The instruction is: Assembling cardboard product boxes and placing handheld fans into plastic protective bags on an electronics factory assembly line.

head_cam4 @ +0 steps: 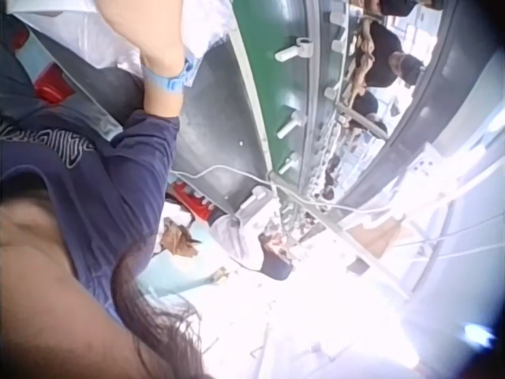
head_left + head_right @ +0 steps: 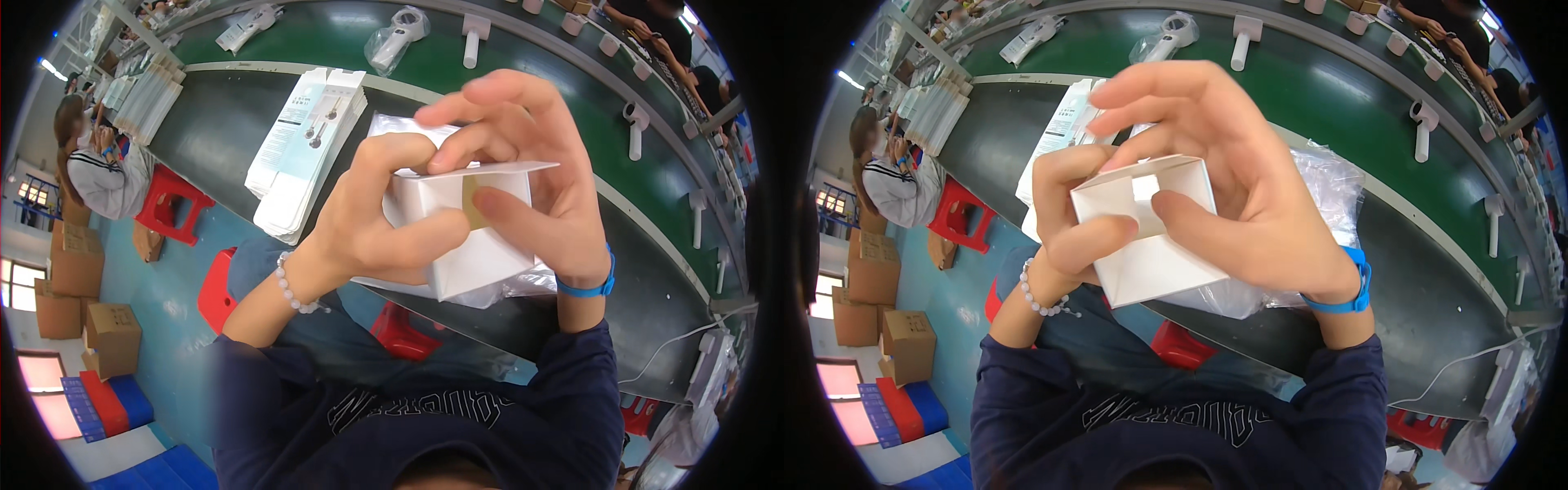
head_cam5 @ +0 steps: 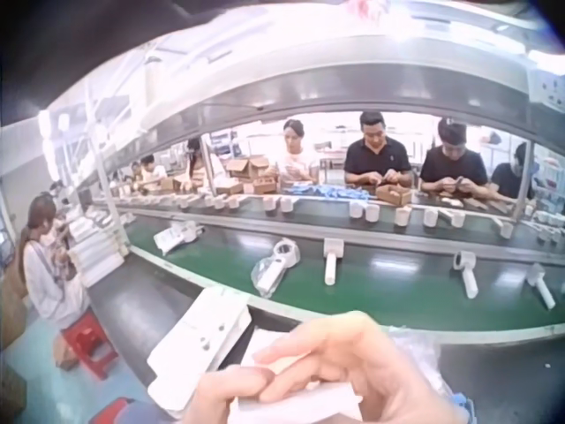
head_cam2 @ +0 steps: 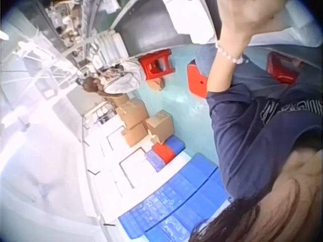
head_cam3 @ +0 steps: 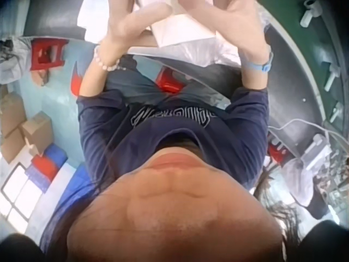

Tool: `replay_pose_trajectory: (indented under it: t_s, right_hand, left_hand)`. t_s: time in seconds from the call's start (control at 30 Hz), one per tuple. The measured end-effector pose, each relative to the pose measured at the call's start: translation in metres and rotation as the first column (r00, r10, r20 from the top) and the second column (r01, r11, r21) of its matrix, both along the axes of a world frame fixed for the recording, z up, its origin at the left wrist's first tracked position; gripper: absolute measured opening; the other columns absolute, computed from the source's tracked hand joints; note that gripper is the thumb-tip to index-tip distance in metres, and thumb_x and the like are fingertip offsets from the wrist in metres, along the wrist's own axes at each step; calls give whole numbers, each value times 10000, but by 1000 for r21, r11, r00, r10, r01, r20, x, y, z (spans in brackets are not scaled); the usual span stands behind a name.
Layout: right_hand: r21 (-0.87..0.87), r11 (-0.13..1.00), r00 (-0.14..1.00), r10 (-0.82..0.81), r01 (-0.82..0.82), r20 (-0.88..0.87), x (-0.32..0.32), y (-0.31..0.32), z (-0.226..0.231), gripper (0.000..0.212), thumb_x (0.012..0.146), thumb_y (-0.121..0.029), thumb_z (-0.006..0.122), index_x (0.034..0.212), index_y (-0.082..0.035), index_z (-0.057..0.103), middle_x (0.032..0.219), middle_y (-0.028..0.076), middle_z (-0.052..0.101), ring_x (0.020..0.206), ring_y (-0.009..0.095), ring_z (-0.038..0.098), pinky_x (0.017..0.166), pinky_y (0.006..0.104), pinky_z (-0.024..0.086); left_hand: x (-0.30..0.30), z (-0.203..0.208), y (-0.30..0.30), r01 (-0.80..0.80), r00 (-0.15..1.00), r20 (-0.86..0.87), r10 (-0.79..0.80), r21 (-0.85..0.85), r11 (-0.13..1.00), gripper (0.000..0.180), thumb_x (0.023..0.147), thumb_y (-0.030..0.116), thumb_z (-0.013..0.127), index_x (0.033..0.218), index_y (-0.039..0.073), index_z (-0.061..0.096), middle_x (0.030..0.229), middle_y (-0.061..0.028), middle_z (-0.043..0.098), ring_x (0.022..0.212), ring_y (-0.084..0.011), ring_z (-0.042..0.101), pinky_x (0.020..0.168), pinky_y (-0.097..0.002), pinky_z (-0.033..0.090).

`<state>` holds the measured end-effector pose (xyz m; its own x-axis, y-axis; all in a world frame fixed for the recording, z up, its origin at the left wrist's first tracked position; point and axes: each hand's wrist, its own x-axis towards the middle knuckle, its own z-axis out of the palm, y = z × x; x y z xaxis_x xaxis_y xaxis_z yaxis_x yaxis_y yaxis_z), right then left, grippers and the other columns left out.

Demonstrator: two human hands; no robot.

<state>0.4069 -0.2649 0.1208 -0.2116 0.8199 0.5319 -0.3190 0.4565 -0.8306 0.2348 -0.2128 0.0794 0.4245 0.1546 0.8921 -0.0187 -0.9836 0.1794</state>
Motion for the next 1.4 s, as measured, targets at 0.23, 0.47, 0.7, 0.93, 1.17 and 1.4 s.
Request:
replay_pose_trajectory:
  t_s: [0.23, 0.47, 0.7, 0.93, 1.17, 1.4]
  right_hand:
    - [499, 866, 957, -171, 34, 233, 19, 8, 3, 395, 724, 60, 604, 1109, 10, 532, 1124, 239, 548, 1016, 332, 614, 857, 408, 508]
    - [205, 943, 898, -316, 262, 305, 8, -17, 14, 236, 690, 64, 714, 912, -1, 668, 1068, 185, 606, 969, 304, 638, 838, 377, 516]
    - [516, 778, 669, -600, 359, 438, 3, -20, 15, 353, 660, 51, 740, 1004, 2, 680, 944, 122, 691, 902, 266, 659, 790, 323, 509]
    - [538, 788, 642, -584, 300, 497, 11, -24, 17, 375, 644, 43, 747, 1011, 2, 681, 978, 131, 685, 918, 270, 654, 799, 330, 508]
    - [511, 852, 625, -460, 113, 630, 8, -9, 26, 657, 611, 25, 735, 1236, -6, 536, 1262, 159, 548, 1122, 333, 551, 972, 414, 418]
    - [593, 740, 652, -624, 317, 431, -15, 92, 76, 576, 716, -186, 757, 1192, 1, 491, 1084, 137, 587, 980, 179, 594, 835, 280, 481]
  left_hand:
    - [0, 8, 5, 38, 996, 85, -37, -11, 999, 415, 530, 128, 797, 895, 129, 598, 1022, -151, 463, 827, -260, 511, 643, -301, 454]
    - [-22, 1, 6, 237, 963, 32, -268, -576, 782, 551, 635, 63, 759, 1097, 193, 490, 1165, -204, 473, 953, -310, 528, 758, -346, 475]
    - [-10, -1, 12, 256, 966, 62, -250, -337, 906, 597, 614, 77, 789, 1114, 172, 478, 1158, -206, 507, 976, -314, 537, 779, -365, 473]
    - [2, -6, 25, 231, 967, 117, -226, -25, 973, 654, 590, 93, 824, 1134, 148, 465, 1150, -209, 546, 1002, -320, 547, 803, -388, 469]
    - [-11, 9, 34, -50, 995, 92, 41, 99, 994, 815, 554, 82, 842, 1250, 60, 419, 1181, -233, 580, 1087, -335, 541, 877, -378, 435]
    - [11, -73, -99, -207, 978, -104, 179, -505, 838, 267, 710, 64, 692, 963, 43, 612, 1001, -129, 615, 975, -329, 598, 852, -412, 468]
